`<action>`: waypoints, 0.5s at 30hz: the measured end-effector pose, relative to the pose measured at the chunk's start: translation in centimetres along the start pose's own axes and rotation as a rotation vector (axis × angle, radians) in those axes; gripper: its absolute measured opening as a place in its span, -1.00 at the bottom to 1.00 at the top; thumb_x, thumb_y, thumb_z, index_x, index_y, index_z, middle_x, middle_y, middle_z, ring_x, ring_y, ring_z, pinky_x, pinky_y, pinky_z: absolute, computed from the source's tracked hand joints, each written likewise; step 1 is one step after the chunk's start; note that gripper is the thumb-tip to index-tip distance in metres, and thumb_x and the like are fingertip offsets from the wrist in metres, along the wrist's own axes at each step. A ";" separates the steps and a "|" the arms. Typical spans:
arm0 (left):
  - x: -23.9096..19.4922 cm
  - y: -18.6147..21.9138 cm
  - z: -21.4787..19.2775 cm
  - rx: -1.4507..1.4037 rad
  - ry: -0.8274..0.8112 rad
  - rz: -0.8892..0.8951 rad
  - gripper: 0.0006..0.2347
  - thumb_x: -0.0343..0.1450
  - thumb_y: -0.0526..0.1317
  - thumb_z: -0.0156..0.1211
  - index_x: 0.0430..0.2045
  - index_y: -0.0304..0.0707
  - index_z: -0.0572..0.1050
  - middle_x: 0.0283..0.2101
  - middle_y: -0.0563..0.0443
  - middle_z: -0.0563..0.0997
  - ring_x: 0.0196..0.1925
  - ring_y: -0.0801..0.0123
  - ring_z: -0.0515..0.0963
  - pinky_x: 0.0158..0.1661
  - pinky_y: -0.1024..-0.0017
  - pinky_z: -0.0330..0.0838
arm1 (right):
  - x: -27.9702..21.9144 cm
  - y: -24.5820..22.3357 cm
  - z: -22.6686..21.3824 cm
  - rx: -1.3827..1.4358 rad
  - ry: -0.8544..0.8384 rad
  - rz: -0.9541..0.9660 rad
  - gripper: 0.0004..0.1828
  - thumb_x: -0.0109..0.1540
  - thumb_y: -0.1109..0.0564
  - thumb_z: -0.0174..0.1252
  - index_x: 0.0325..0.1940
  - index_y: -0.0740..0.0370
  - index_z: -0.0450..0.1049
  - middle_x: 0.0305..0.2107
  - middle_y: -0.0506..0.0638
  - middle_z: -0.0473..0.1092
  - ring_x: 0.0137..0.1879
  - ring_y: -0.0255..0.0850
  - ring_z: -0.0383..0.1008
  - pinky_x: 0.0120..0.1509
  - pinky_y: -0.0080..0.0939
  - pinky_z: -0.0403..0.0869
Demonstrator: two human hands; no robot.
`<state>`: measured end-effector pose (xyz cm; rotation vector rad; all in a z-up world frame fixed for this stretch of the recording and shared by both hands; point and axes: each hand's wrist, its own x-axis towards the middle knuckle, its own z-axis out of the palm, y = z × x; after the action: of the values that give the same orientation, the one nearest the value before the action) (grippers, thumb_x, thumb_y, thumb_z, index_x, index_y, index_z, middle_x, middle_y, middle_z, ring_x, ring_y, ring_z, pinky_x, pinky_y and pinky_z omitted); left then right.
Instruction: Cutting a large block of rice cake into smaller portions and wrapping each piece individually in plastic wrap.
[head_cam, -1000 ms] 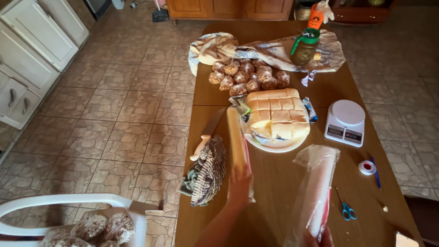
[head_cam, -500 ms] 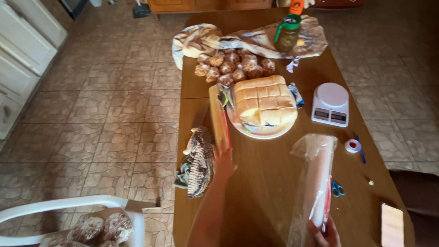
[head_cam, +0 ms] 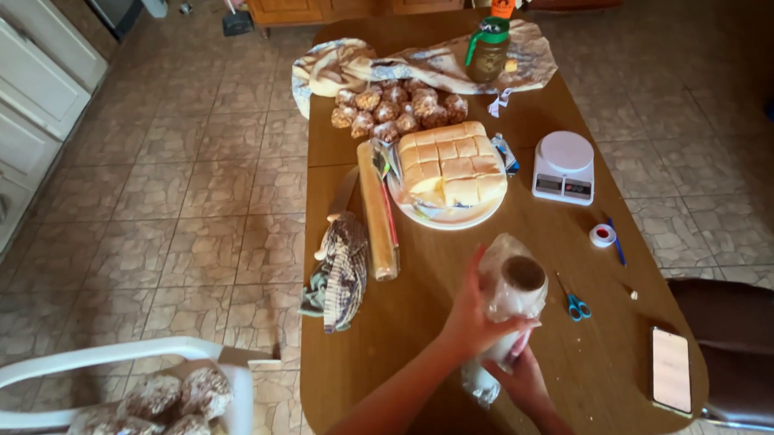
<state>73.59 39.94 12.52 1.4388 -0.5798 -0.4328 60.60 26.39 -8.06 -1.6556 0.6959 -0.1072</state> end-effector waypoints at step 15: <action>1.9 4.3 -4.1 0.579 0.242 0.667 -0.78 0.36 -0.07 0.38 -0.55 -0.21 0.60 -0.09 0.02 0.42 0.00 0.22 0.46 0.10 0.21 0.36 | 2.0 1.6 -2.2 -0.313 -0.092 0.140 -0.58 0.00 -0.08 0.51 -0.18 0.18 0.68 -0.46 -0.06 0.60 -0.33 -0.29 0.48 -0.17 -0.24 0.42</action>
<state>77.36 42.46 16.90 1.6933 -0.9848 0.4695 60.63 23.46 -9.71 -1.8895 0.7854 0.1869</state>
